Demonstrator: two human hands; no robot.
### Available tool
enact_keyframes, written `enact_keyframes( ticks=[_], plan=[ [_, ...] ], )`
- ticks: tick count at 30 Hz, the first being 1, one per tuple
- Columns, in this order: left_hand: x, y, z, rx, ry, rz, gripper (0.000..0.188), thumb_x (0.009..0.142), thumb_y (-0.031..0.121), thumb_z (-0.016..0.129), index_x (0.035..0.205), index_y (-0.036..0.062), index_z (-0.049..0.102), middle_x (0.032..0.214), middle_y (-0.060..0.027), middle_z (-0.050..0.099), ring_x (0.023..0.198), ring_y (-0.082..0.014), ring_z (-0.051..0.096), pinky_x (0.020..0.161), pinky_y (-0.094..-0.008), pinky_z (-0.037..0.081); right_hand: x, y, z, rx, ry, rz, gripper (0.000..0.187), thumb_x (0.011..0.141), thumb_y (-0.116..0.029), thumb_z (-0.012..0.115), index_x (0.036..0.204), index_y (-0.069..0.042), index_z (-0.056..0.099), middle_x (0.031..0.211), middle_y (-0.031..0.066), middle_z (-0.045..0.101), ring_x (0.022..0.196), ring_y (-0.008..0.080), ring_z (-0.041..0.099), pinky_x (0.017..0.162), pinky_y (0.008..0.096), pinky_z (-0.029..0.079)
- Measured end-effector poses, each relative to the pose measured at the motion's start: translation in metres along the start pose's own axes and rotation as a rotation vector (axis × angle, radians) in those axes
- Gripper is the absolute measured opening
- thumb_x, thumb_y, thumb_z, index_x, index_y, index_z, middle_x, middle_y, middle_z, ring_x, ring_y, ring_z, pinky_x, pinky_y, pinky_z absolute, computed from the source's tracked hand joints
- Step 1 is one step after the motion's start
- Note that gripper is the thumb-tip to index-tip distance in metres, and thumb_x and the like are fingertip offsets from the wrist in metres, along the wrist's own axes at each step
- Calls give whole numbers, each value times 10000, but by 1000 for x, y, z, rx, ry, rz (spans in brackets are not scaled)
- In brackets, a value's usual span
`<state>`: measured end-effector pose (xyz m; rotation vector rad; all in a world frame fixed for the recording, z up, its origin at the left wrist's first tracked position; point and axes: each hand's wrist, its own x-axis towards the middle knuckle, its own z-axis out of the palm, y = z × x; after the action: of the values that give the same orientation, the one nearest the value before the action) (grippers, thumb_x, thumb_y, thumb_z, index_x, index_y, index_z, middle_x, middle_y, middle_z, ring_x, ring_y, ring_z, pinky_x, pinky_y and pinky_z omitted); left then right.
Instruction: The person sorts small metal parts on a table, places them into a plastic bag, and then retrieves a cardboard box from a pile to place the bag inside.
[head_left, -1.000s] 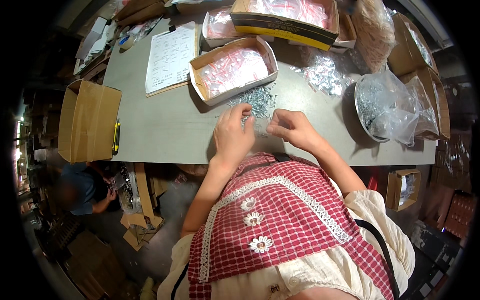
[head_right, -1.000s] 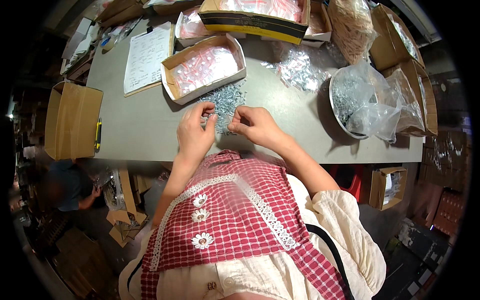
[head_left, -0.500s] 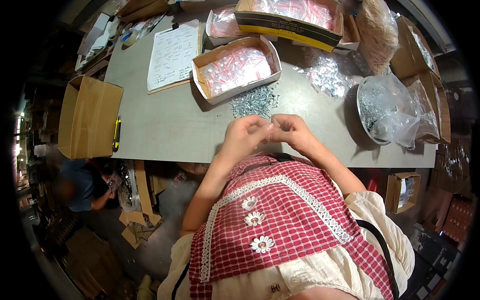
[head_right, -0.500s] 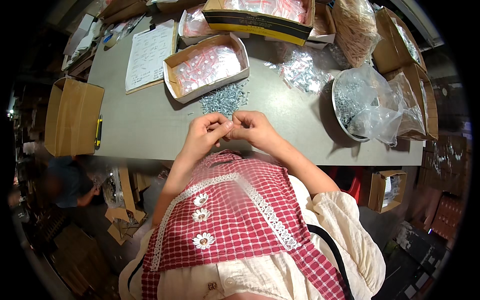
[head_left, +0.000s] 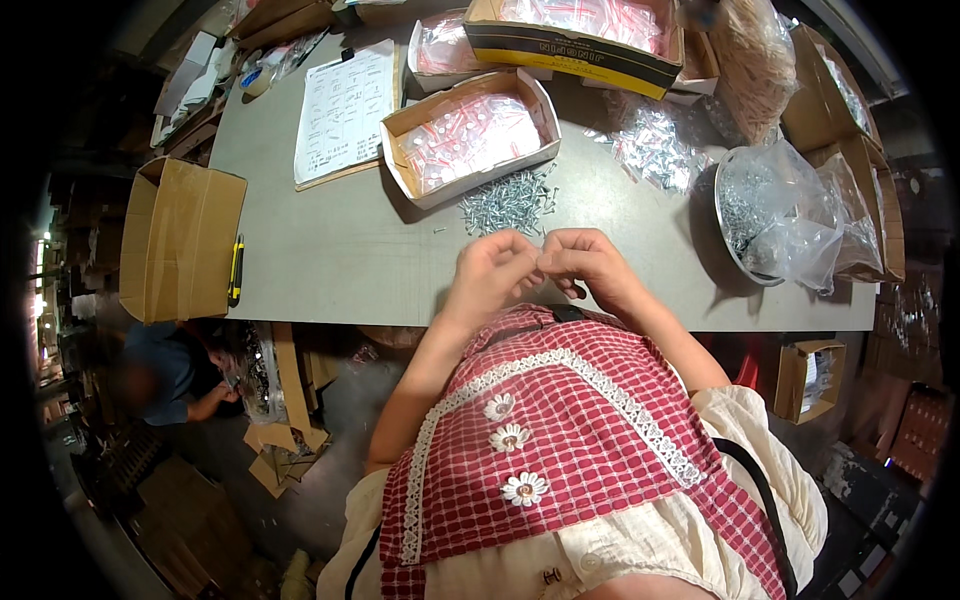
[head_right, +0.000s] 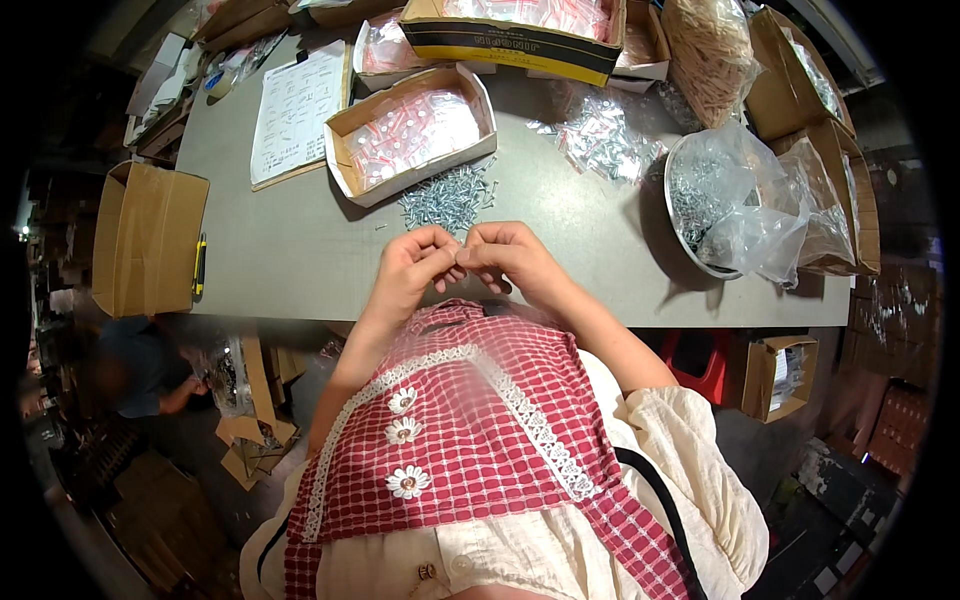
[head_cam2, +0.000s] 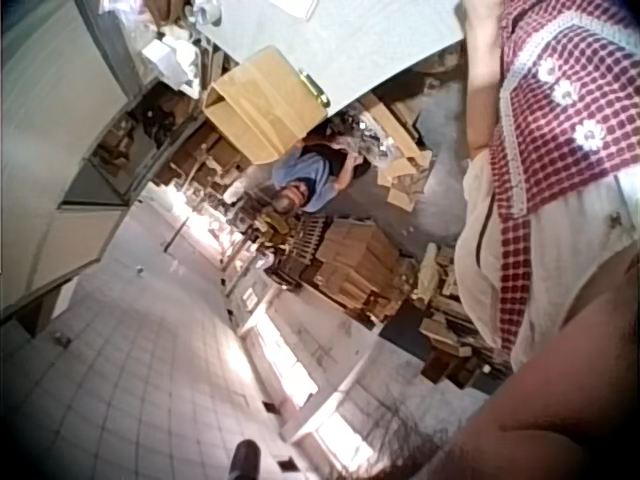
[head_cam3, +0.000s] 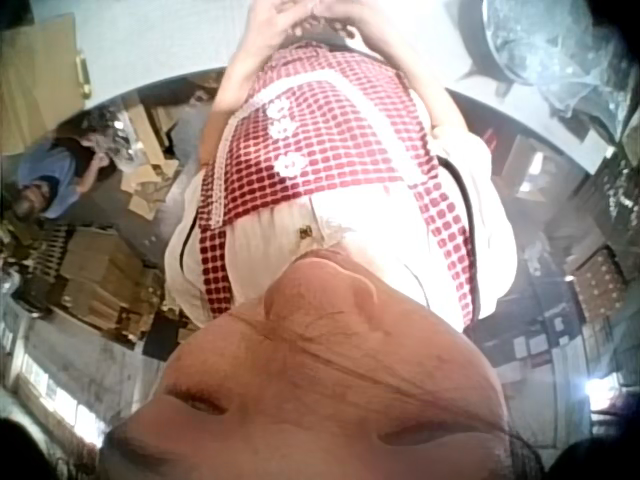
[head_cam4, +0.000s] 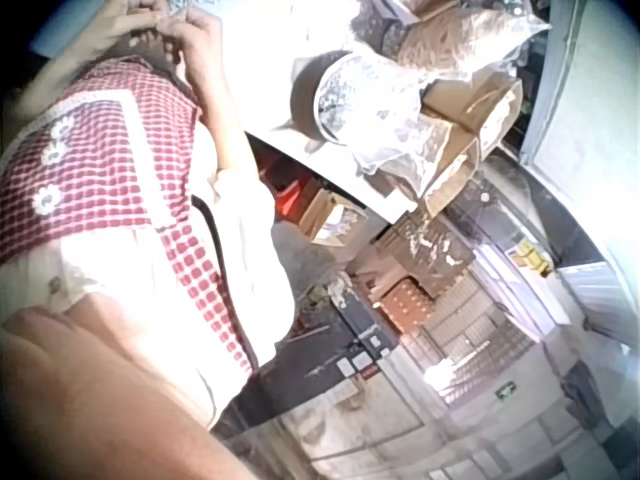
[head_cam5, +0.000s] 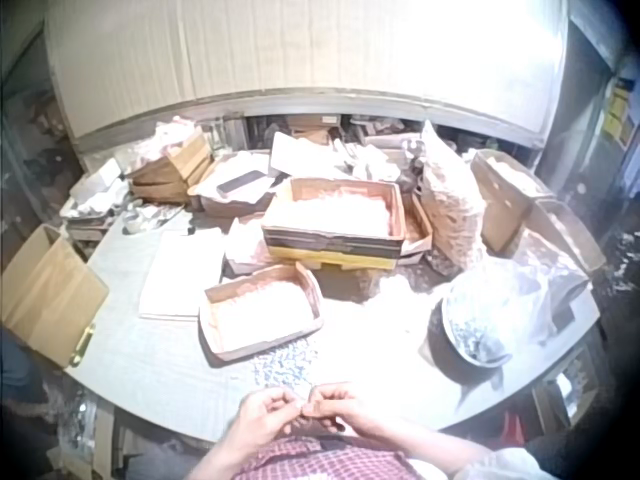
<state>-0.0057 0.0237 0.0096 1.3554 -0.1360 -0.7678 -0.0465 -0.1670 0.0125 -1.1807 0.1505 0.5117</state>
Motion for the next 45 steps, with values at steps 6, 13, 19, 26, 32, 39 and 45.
enact_keyframes(
  ticks=[6, 13, 19, 26, 32, 39, 45],
  plan=[
    [-11, 12, 23, 648, 264, 189, 80, 836, 84, 656, 821, 23, 606, 734, -37, 660, 629, -99, 599, 520, -230, 445, 5, 4, 7, -786, 403, -500, 202, 738, -153, 675, 681, -5, 551, 595, 61, 524, 547, 91, 536, 493, 278, 412],
    [2, 12, 25, 1022, 379, 746, 352, 731, 81, 727, 1067, 23, 638, 1038, -137, 658, 980, -332, 615, 867, -412, 496, 16, 17, -8, -317, 311, -333, 188, 824, -135, 664, 707, -29, 561, 628, 9, 570, 535, 58, 500, 462, 235, 372],
    [4, -4, 11, 1000, 294, 739, 348, 760, 78, 719, 1097, 32, 645, 1087, -126, 670, 1016, -325, 622, 899, -411, 484, 18, 15, -11, -147, 195, -150, 203, 877, -183, 657, 747, -49, 577, 636, 9, 573, 527, 46, 491, 457, 202, 350],
    [12, -17, -2, 927, 376, 648, 229, 844, 99, 673, 1068, 51, 674, 1035, -125, 694, 958, -302, 651, 833, -382, 504, 56, 27, -54, -835, 489, -349, 168, 870, -186, 640, 911, -24, 629, 775, 126, 661, 654, 217, 627, 627, 338, 496],
    [22, -41, -19, 906, 481, 429, 257, 832, 105, 681, 1083, 50, 670, 1011, -131, 694, 932, -309, 653, 806, -371, 513, 65, 29, -48, -944, 436, -348, 185, 843, -157, 638, 971, -25, 622, 910, 157, 652, 781, 305, 653, 721, 396, 516],
    [26, -47, -20, 1001, 472, 469, 365, 801, 98, 696, 1154, 36, 624, 1112, -147, 650, 1041, -334, 600, 896, -408, 480, 78, 30, -46, -1106, 473, -380, 310, 818, -256, 704, 977, -10, 601, 924, 182, 602, 828, 352, 624, 754, 432, 506],
    [49, -31, -6, 1194, 463, 605, 503, 764, 112, 734, 1216, -1, 545, 1257, -172, 525, 1144, -371, 496, 972, -435, 424, 85, 34, -44, -1204, 598, -417, 403, 778, -319, 752, 932, 21, 601, 927, 220, 585, 907, 395, 591, 789, 451, 493]
  ],
)
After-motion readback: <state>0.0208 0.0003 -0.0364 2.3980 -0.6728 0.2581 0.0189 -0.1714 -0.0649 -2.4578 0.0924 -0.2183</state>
